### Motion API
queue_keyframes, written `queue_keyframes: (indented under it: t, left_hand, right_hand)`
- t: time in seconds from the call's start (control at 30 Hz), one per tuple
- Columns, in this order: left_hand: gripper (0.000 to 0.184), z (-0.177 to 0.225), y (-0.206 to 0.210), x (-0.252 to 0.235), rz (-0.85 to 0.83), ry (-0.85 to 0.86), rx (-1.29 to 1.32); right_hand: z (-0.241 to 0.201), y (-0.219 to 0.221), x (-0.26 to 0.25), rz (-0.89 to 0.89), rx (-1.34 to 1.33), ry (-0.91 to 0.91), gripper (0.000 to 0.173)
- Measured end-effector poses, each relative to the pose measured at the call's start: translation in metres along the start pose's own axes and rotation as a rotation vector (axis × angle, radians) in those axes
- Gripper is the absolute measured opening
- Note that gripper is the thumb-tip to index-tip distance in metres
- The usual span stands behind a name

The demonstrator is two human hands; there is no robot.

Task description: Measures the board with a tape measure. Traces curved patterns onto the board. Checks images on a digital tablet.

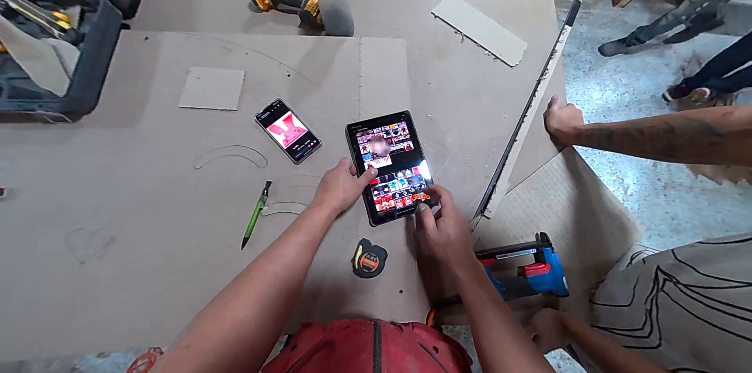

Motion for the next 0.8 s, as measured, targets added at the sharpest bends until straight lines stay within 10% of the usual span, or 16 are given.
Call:
queue_keyframes:
  t: [0.53, 0.8]
  left_hand:
    - [0.063, -0.003, -0.001, 0.001, -0.007, 0.011, 0.013]
    - [0.044, 0.006, 0.009, 0.046, 0.063, -0.092, 0.319]
  right_hand:
    - [0.009, -0.01, 0.002, 0.154, -0.054, -0.07, 0.035]
    - [0.058, 0.001, -0.014, -0.063, -0.347, 0.327, 0.046]
Point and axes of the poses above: each hand's wrist, its own x-axis away from the middle knuckle, its own y-axis out of the palm, z = x × y, the point moved 4 cm from there along -x, towards the middle knuckle, and after that the axes turned 5 degrees about -y, right-handed, at the moved point
